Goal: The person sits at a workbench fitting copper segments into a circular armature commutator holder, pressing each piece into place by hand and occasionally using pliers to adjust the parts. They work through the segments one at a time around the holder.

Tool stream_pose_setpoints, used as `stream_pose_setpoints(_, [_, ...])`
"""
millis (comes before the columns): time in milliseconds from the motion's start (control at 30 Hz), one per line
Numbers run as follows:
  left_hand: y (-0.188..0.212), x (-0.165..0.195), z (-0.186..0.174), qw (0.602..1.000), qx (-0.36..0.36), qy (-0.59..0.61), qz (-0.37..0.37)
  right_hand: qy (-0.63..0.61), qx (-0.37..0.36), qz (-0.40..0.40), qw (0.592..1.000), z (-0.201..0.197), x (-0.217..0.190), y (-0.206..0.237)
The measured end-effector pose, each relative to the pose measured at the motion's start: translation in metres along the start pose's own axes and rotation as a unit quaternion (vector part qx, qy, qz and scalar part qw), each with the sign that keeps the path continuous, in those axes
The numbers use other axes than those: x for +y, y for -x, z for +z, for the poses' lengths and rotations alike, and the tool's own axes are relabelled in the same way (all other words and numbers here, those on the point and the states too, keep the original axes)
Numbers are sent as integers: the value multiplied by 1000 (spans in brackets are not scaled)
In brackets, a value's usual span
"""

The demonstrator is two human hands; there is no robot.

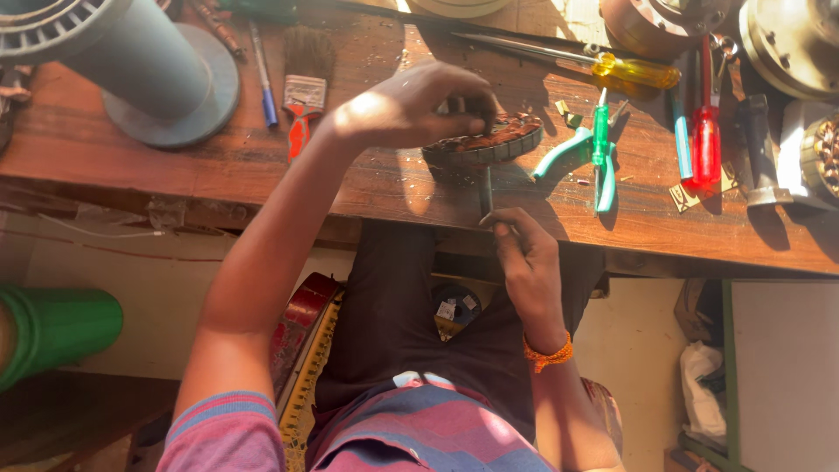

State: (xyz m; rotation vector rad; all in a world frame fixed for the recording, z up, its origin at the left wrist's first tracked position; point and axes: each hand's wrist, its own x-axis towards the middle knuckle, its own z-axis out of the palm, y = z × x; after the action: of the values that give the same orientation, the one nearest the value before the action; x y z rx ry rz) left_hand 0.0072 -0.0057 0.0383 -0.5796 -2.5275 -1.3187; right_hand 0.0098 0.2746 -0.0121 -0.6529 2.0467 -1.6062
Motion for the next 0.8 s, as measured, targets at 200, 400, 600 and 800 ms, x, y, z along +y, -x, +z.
stream_pose_setpoints(200, [28, 54, 48, 970, 216, -110, -27, 80, 11, -92, 993, 6, 7, -3])
stream_pose_setpoints(400, [21, 53, 82, 934, 284, -214, -40, -133, 47, 116, 983, -19, 22, 4])
stream_pose_setpoints(600, [23, 48, 85, 936, 295, -187, -39, -304, 3, 103, 947, -57, 16, 1])
stream_pose_setpoints(800, [22, 39, 85, 933, 306, -187, -12, -259, -41, 47, 964, -84, -35, -36])
